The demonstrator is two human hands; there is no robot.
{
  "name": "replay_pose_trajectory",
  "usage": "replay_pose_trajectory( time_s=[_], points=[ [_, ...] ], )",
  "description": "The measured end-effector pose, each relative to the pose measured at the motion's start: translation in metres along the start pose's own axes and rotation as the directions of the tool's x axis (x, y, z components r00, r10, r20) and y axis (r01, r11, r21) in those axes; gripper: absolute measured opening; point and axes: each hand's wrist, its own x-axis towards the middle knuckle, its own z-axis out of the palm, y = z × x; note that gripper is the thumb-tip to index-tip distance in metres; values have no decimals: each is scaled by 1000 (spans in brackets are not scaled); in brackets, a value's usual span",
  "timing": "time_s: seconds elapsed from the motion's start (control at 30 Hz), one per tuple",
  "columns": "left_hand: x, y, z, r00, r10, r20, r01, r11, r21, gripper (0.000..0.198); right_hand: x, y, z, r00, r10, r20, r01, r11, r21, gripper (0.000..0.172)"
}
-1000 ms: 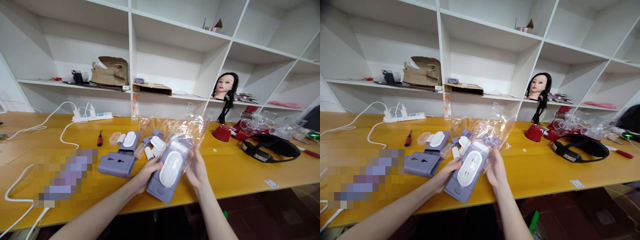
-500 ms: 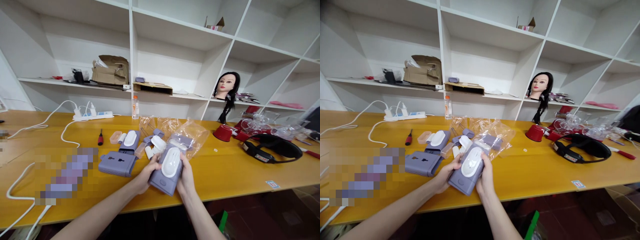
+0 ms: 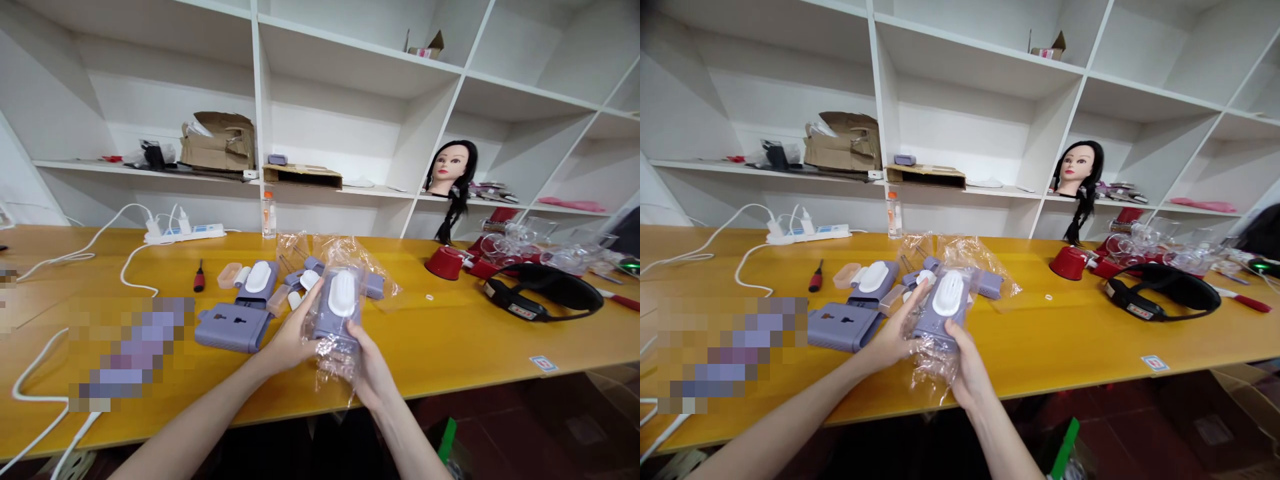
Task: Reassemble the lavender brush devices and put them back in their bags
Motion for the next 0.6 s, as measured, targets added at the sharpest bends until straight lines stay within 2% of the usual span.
replay_pose_trajectory(
  time_s=[0.1,0.2,0.3,0.4,0.47,0.6],
  points=[
    [-1,-1,-2,999,35,-31,-33,998,59,62,-8,11,1,998,-9,69,11,999,-34,30],
    [-6,-4,-1,985,140,-100,-124,980,155,41,-14,15,1,996,-70,59,75,992,-98,36],
    [-11,-6,1,955,235,-180,-200,961,192,37,-19,10,3,991,-114,75,118,991,-62,41],
    [-16,-6,3,944,239,-227,-201,963,178,32,-18,1,6,982,-161,99,153,985,78,43],
    [-19,-6,4,949,212,-234,-168,966,194,33,-15,-2,9,981,-185,55,177,976,123,40],
    [-22,-8,7,954,212,-212,-138,938,317,41,-11,5,11,975,-212,-66,217,972,85,39]
  ],
)
